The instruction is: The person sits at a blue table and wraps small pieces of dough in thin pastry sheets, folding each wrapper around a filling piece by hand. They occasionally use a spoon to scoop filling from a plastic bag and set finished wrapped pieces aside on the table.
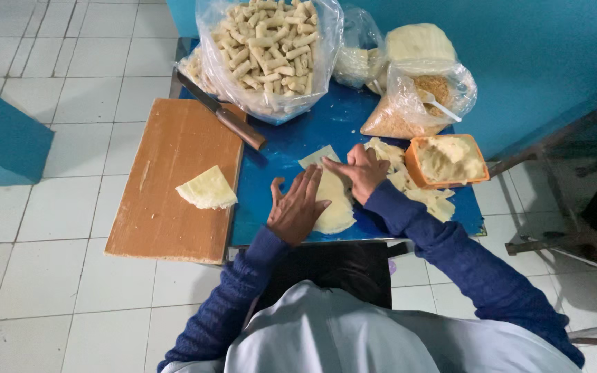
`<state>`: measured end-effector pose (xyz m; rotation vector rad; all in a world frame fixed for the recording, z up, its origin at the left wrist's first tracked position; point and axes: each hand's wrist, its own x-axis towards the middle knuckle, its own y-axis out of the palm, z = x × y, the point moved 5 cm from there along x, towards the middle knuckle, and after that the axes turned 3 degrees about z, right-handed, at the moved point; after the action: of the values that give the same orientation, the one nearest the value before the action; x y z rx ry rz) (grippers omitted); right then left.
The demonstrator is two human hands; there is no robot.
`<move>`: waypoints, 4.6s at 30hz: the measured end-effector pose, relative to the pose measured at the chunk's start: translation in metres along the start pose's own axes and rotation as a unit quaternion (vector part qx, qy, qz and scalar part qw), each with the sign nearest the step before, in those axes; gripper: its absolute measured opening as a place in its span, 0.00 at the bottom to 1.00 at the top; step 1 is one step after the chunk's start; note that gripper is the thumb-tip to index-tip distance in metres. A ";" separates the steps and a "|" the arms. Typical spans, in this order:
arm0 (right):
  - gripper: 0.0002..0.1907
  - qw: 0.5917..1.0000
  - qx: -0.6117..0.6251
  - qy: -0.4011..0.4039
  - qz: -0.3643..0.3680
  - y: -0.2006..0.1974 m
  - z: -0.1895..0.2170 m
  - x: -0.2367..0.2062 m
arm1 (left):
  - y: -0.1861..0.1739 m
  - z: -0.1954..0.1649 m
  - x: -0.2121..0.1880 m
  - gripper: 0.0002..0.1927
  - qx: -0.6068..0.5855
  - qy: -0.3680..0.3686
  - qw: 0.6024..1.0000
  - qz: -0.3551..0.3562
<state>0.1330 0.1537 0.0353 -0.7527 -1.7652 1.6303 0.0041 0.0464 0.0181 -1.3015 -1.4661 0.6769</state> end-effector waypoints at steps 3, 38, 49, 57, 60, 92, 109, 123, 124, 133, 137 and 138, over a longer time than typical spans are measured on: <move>0.35 0.989 -0.106 -0.061 -0.081 0.000 0.003 -0.012 | 0.004 0.000 0.001 0.34 -0.033 -0.015 0.999 -0.009; 0.28 0.965 -0.196 -0.099 -0.145 -0.003 -0.014 -0.019 | -0.003 0.010 0.004 0.24 0.021 0.005 0.998 -0.051; 0.09 0.983 -0.105 0.081 -0.129 -0.048 -0.154 -0.068 | 0.002 0.013 0.008 0.24 0.028 0.012 0.998 -0.047; 0.08 0.981 -0.160 0.088 -0.061 -0.008 -0.173 -0.063 | 0.002 0.013 0.006 0.24 0.033 0.014 0.998 -0.055; 0.06 0.979 -0.174 0.081 -0.066 -0.020 -0.171 -0.063 | 0.003 0.014 0.006 0.24 0.035 0.007 0.998 -0.046; 0.27 0.989 -0.001 -0.079 -0.124 -0.004 -0.011 0.008 | -0.005 0.010 0.006 0.24 0.026 0.022 0.998 -0.062; 0.10 0.976 -0.106 0.126 -0.144 -0.090 -0.190 0.011 | -0.003 0.016 0.014 0.20 -0.044 -0.013 0.997 -0.054; 0.05 0.955 -0.158 0.130 -0.214 -0.094 -0.191 -0.009 | -0.041 -0.009 -0.038 0.18 -0.079 -0.075 0.987 -0.118; 0.05 0.958 -0.146 0.131 -0.210 -0.092 -0.193 -0.009 | -0.041 -0.010 -0.040 0.17 -0.082 -0.079 0.987 -0.111; 0.09 0.957 0.206 0.162 -0.124 -0.078 -0.229 0.006 | -0.031 -0.016 -0.048 0.17 -0.084 -0.100 0.986 -0.105; 0.10 0.947 0.251 0.175 -0.093 -0.081 -0.242 -0.002 | -0.026 -0.017 -0.048 0.14 -0.084 -0.119 0.984 -0.098; 0.10 0.942 0.274 0.165 -0.101 -0.083 -0.242 -0.005 | -0.024 -0.017 -0.048 0.14 -0.084 -0.124 0.984 -0.094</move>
<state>0.3200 0.3003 0.1308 -0.5195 -1.0400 1.6308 0.0055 -0.0091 0.0300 -1.2174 -1.8579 0.6179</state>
